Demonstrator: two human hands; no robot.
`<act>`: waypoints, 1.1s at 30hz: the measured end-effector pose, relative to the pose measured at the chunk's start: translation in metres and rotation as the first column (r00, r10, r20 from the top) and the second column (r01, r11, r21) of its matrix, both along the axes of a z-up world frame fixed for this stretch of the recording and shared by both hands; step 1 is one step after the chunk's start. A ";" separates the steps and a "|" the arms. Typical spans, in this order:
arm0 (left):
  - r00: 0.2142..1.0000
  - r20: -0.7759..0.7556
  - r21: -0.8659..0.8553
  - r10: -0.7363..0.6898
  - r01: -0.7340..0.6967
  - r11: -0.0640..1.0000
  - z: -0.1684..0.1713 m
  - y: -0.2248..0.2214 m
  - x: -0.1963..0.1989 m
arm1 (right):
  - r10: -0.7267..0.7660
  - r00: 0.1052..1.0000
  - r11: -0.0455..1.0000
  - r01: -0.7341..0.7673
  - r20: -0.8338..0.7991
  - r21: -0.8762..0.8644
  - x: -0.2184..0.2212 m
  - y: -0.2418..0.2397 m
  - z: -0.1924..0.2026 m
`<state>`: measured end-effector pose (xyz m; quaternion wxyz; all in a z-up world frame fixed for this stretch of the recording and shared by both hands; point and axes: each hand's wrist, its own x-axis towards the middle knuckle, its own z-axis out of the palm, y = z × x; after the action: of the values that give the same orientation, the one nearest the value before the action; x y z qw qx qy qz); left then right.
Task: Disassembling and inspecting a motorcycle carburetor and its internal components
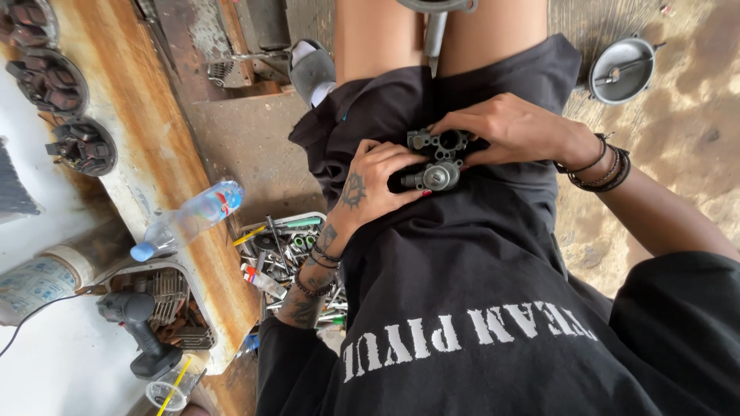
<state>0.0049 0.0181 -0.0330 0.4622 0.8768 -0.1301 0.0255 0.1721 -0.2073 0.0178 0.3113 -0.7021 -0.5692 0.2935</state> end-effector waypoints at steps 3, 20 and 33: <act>1.000 -0.003 -0.126 -0.022 0.022 0.992 0.006 0.006 0.005 | -0.020 0.995 0.992 0.033 -0.100 0.124 -0.003 -0.008 -0.007; 0.941 0.180 -0.912 0.286 0.051 0.407 0.162 -0.065 0.094 | -0.703 0.688 0.488 0.653 -0.183 0.579 -0.018 0.005 0.123; 0.969 0.216 -0.965 0.118 0.230 -0.123 0.164 -0.075 0.098 | -0.439 0.799 0.799 0.138 0.412 0.585 0.010 -0.017 0.220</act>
<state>0.1030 -0.0564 0.1307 0.9432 0.2172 -0.1570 0.1963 0.1826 -0.2240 0.2373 0.3655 -0.7230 -0.5712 -0.1321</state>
